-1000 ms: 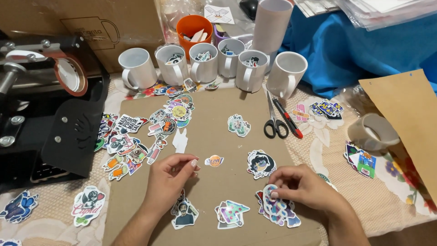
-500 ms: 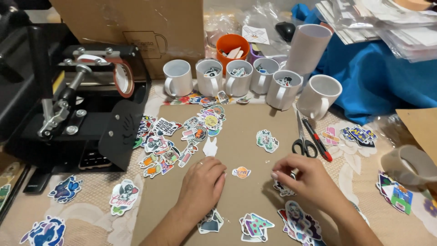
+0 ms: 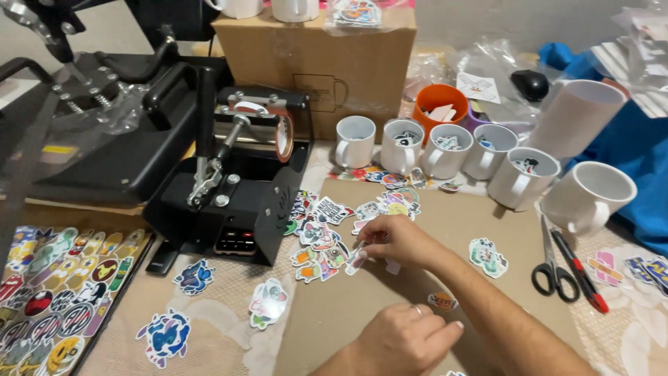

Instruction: Sorting a large variety of stickers into different groups and placing some into white mugs on a production table.

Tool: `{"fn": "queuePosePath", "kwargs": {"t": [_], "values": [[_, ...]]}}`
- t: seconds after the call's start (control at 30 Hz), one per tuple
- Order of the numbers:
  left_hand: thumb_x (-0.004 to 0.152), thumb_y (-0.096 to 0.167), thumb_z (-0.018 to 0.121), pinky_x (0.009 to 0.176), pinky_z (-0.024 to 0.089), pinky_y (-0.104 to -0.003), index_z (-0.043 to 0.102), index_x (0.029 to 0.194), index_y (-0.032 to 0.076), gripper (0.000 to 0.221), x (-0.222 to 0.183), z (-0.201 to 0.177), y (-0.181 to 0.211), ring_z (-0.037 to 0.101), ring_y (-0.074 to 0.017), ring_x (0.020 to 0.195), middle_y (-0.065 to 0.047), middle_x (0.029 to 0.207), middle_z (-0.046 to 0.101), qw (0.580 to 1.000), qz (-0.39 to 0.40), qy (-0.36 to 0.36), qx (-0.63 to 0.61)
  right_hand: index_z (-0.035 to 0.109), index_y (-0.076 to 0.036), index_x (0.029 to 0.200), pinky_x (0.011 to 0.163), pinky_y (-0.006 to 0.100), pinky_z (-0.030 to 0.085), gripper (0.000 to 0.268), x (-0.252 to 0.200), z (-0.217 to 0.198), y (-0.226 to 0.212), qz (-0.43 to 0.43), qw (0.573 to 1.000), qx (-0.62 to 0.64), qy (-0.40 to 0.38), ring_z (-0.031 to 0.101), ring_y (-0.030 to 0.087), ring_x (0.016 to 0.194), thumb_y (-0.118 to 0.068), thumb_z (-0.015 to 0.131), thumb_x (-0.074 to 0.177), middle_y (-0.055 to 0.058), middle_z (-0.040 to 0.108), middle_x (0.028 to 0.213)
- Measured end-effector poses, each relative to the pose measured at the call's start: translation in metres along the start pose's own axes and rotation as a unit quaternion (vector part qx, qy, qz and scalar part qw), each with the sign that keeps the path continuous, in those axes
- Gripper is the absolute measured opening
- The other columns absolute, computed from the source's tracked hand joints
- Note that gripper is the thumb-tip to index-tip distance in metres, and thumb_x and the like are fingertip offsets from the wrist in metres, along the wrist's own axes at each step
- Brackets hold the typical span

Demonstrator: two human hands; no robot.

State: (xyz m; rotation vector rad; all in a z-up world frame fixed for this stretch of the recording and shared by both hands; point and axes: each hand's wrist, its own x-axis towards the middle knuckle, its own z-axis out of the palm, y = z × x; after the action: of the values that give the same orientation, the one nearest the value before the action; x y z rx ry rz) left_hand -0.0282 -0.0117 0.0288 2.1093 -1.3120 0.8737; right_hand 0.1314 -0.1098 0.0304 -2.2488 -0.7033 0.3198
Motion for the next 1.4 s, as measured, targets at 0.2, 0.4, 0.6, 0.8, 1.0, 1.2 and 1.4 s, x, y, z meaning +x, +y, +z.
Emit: {"fn": "queuePosePath", "kwargs": {"t": [0.2, 0.4, 0.6, 0.8, 1.0, 1.2, 1.4], "values": [[0.083, 0.006, 0.055, 0.048, 0.028, -0.027, 0.070, 0.087, 0.008, 0.016, 0.006, -0.008, 0.003, 0.038, -0.0154, 0.053, -0.001, 0.062, 0.033, 0.979, 0.013, 0.173, 0.102, 0.064, -0.019, 0.128, 0.082, 0.035, 0.047, 0.079, 0.023, 0.026, -0.047, -0.018, 0.994, -0.105, -0.034, 0.063, 0.024, 0.100, -0.056, 0.086, 0.062, 0.003, 0.063, 0.115], [0.090, 0.008, 0.059, 0.046, 0.032, -0.030, 0.066, 0.087, 0.003, 0.009, 0.011, -0.024, -0.001, 0.044, -0.0180, 0.052, -0.004, 0.063, 0.045, 0.967, 0.004, 0.241, 0.087, 0.061, -0.019, 0.118, 0.071, 0.045, 0.048, 0.067, 0.045, 0.045, -0.065, 0.113, 0.976, -0.188, -0.002, 0.064, 0.030, 0.099, -0.061, 0.082, 0.071, 0.005, 0.062, 0.114], [0.091, 0.005, 0.062, 0.049, 0.039, -0.036, 0.065, 0.097, -0.002, 0.010, 0.013, -0.036, -0.001, 0.053, -0.0250, 0.057, -0.009, 0.070, 0.056, 0.966, -0.049, 0.253, 0.032, 0.067, -0.020, 0.116, 0.074, 0.041, 0.050, 0.062, 0.064, 0.052, -0.071, 0.162, 0.963, -0.217, -0.009, 0.066, 0.029, 0.100, -0.046, 0.092, 0.066, 0.006, 0.071, 0.110], [0.095, 0.005, 0.060, 0.051, 0.042, -0.034, 0.065, 0.097, -0.003, 0.009, 0.013, -0.034, 0.002, 0.054, -0.0247, 0.058, -0.009, 0.072, 0.056, 0.966, -0.031, 0.256, 0.011, 0.048, -0.011, 0.071, 0.056, 0.042, 0.032, 0.046, 0.062, 0.046, -0.061, 0.164, 0.975, -0.151, -0.015, 0.049, 0.025, 0.067, -0.034, 0.087, 0.076, 0.007, 0.056, 0.070], [0.092, 0.008, 0.064, 0.061, 0.049, -0.038, 0.068, 0.101, 0.001, 0.012, -0.004, -0.071, -0.012, 0.063, -0.0260, 0.072, -0.010, 0.087, 0.070, 0.968, -0.130, 0.199, 0.087, 0.063, -0.026, 0.134, 0.087, 0.040, 0.050, 0.062, 0.058, 0.036, -0.067, 0.218, 0.970, -0.109, -0.009, 0.063, 0.024, 0.116, -0.036, 0.082, 0.076, -0.001, 0.067, 0.130], [0.097, 0.037, 0.054, 0.106, 0.047, -0.044, 0.052, 0.138, 0.014, 0.047, -0.081, -0.144, -0.050, 0.053, -0.0240, 0.129, -0.005, 0.138, 0.058, 0.724, -0.668, -0.135, 0.103, 0.070, -0.020, 0.121, 0.085, 0.050, 0.051, 0.046, 0.065, 0.053, -0.067, 0.014, 0.978, -0.188, 0.085, 0.056, 0.036, 0.113, -0.031, 0.084, 0.079, 0.008, 0.063, 0.117], [0.079, 0.053, 0.081, 0.104, 0.044, -0.044, 0.048, 0.134, 0.020, 0.072, -0.113, -0.144, -0.068, 0.049, -0.0296, 0.127, -0.007, 0.136, 0.050, 0.660, -0.705, -0.234, 0.107, 0.062, -0.021, 0.133, 0.090, 0.051, 0.050, 0.069, 0.086, 0.074, -0.080, 0.049, 0.967, -0.244, -0.050, 0.049, 0.038, 0.119, -0.045, 0.088, 0.074, 0.012, 0.052, 0.125]]}}
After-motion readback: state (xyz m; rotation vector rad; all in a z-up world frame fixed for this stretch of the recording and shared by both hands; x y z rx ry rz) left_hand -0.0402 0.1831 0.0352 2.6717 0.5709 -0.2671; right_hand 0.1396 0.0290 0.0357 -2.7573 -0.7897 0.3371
